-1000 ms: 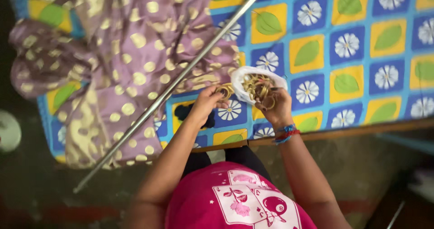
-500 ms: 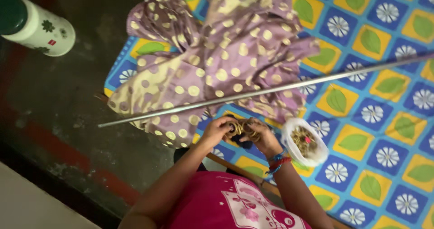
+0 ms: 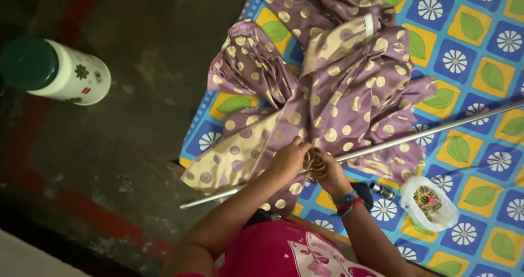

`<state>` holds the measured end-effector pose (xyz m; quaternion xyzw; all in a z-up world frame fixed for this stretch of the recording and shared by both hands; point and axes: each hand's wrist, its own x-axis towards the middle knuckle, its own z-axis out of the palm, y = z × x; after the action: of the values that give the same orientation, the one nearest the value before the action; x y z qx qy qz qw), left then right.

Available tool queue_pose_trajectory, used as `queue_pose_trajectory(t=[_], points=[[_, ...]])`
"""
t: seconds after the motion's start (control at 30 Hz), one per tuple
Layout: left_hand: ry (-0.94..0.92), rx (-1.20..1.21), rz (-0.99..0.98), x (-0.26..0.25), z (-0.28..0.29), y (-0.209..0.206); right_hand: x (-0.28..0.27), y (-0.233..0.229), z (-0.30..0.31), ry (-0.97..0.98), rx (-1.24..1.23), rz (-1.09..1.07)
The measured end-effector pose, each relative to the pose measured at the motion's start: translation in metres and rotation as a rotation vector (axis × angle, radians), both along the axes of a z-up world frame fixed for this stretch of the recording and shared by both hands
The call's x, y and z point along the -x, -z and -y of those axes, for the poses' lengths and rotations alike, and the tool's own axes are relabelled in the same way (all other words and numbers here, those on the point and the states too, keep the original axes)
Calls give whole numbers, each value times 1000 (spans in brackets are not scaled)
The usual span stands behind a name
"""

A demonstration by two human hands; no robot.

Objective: The person attaches metal rings into the pre-cut holes of a fabric curtain and then slides the rings onto a long metal curtain rod.

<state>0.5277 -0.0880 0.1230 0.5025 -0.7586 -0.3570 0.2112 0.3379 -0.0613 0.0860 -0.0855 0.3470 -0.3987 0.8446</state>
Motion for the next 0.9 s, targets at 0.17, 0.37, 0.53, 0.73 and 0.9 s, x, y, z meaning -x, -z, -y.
queue_pose_trajectory(t=[0.17,0.37,0.53,0.73,0.9], points=[[-33,-152,53,-16,38,9,-33,-34,48,-130,28,-329],[-82,-234,72,-66,137,118,-13,-23,71,-5,29,-384],[-594,-394,204,-220,243,167,4,-19,60,154,-14,-437],[-930,-412,-200,-270,317,94,32,-25,37,227,-145,-430],[-434,-411,-651,-112,309,3,62,-31,24,453,-185,-531]])
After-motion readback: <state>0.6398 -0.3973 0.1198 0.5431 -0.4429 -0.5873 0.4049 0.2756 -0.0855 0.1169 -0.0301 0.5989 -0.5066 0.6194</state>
